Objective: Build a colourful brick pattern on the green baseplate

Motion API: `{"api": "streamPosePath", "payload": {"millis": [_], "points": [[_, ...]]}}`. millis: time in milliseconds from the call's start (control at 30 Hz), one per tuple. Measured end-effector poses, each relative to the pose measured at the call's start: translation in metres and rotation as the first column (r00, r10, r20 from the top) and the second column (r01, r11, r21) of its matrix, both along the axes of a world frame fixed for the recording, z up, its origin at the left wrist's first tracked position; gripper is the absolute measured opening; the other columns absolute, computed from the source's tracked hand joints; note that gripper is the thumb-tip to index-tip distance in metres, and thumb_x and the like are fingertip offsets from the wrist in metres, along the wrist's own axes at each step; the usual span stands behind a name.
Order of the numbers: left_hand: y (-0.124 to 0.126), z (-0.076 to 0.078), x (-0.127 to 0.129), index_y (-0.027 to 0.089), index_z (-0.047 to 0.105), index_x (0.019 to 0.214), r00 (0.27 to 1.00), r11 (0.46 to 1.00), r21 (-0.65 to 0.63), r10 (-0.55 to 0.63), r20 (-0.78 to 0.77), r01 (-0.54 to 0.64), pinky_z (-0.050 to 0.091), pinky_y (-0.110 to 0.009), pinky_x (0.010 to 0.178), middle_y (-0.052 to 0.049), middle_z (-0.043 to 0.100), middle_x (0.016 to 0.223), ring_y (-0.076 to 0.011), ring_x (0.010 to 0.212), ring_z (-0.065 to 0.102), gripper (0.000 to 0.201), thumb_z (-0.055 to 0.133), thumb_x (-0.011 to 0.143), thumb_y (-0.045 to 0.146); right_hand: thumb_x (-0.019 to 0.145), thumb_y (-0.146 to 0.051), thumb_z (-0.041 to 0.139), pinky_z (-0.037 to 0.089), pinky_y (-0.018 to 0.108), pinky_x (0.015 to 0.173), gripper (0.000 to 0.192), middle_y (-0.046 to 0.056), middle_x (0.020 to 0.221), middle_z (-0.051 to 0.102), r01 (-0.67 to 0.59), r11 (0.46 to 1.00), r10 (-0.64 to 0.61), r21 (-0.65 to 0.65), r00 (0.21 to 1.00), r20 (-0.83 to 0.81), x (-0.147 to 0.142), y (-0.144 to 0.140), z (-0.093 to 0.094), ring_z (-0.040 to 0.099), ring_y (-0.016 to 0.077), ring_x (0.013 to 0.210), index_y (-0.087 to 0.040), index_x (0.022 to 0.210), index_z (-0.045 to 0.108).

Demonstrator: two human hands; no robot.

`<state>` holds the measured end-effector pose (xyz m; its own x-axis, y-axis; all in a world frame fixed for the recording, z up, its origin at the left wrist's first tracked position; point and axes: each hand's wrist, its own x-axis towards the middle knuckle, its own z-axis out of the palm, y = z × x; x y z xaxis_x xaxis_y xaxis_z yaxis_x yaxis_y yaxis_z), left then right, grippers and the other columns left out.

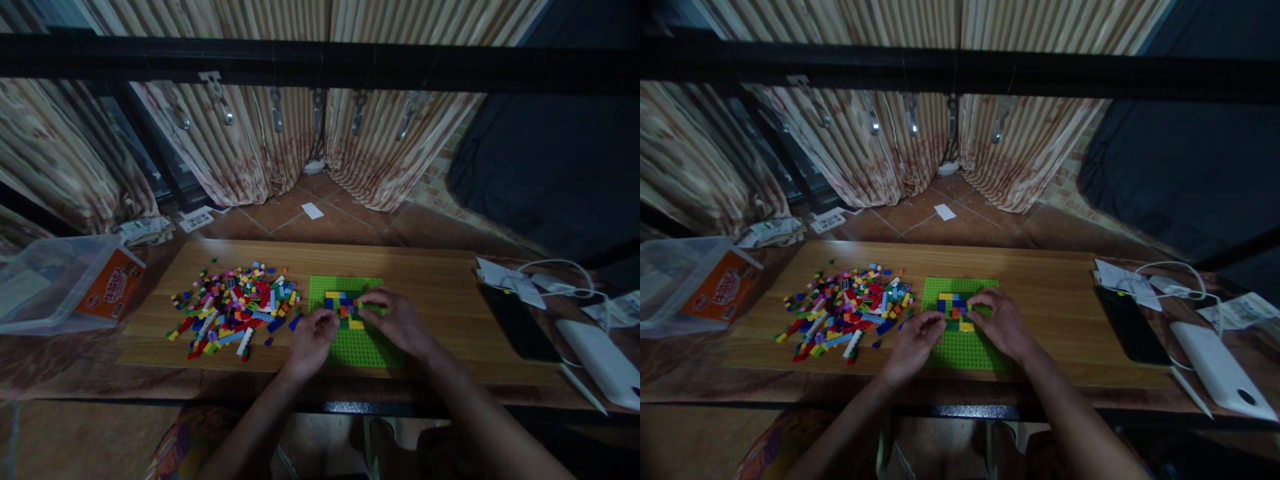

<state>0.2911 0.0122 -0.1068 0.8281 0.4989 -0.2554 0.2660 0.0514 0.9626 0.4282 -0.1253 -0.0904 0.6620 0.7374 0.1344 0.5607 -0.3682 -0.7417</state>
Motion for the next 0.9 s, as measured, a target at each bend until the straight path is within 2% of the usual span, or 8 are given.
{"api": "streamPosePath", "payload": {"millis": [100, 233, 500, 667, 900], "points": [[0.001, -0.003, 0.000, 0.017, 0.065, 0.090, 1.000, 0.996, 0.086, -0.011, 0.013, 0.010, 0.047, -0.025, 0.061, -0.003, 0.066, 0.077, -0.0150, 0.067, 0.060, 0.020, 0.056, 0.078, 0.032, 0.074, -0.030, 0.069, 0.044, 0.038, 0.088, 0.016, 0.004, 0.098, 0.062, -0.001, 1.000, -0.001, -0.031, 0.997, -0.075, 0.009, -0.005, -0.011, 0.059, 0.0204, 0.092, -0.025, 0.089, 0.072], [0.002, -0.005, -0.001, 0.017, 0.065, 0.092, 1.000, 0.989, 0.146, -0.031, -0.002, 0.031, 0.047, -0.026, 0.063, -0.003, 0.067, 0.077, -0.0158, 0.070, 0.062, 0.020, 0.055, 0.079, 0.030, 0.072, -0.030, 0.071, 0.043, 0.039, 0.089, 0.017, 0.004, 0.099, 0.061, -0.037, 0.999, 0.037, -0.004, 0.994, -0.100, 0.005, -0.004, -0.023, 0.058, 0.0203, 0.094, -0.026, 0.088, 0.072], [0.003, -0.008, -0.001, 0.018, 0.066, 0.093, 0.998, 0.985, 0.160, -0.062, -0.003, 0.062, 0.047, -0.025, 0.063, -0.002, 0.067, 0.077, -0.0142, 0.066, 0.060, 0.022, 0.055, 0.079, 0.032, 0.072, -0.034, 0.072, 0.043, 0.041, 0.090, 0.017, 0.004, 0.101, 0.060, -0.012, 1.000, 0.013, 0.013, 0.997, -0.075, 0.002, -0.003, -0.035, 0.056, 0.0210, 0.097, -0.029, 0.088, 0.074], [0.002, -0.008, -0.001, 0.018, 0.065, 0.096, 0.998, 0.987, 0.144, -0.065, -0.006, 0.065, 0.046, -0.025, 0.061, -0.002, 0.067, 0.078, -0.0134, 0.063, 0.060, 0.023, 0.055, 0.080, 0.030, 0.074, -0.037, 0.071, 0.043, 0.040, 0.090, 0.016, 0.004, 0.100, 0.062, -0.024, 1.000, 0.025, 0.018, 0.997, -0.070, 0.002, -0.005, -0.036, 0.057, 0.0214, 0.098, -0.030, 0.089, 0.074], [0.003, -0.007, -0.002, 0.020, 0.066, 0.096, 0.996, 0.972, 0.219, -0.082, -0.015, 0.084, 0.047, -0.025, 0.065, -0.002, 0.068, 0.083, -0.0145, 0.071, 0.061, 0.022, 0.054, 0.081, 0.030, 0.075, -0.038, 0.070, 0.044, 0.040, 0.089, 0.017, 0.004, 0.100, 0.063, -0.025, 0.999, 0.024, -0.023, 0.999, -0.041, 0.003, -0.005, -0.030, 0.059, 0.0212, 0.095, -0.030, 0.090, 0.074]]}}
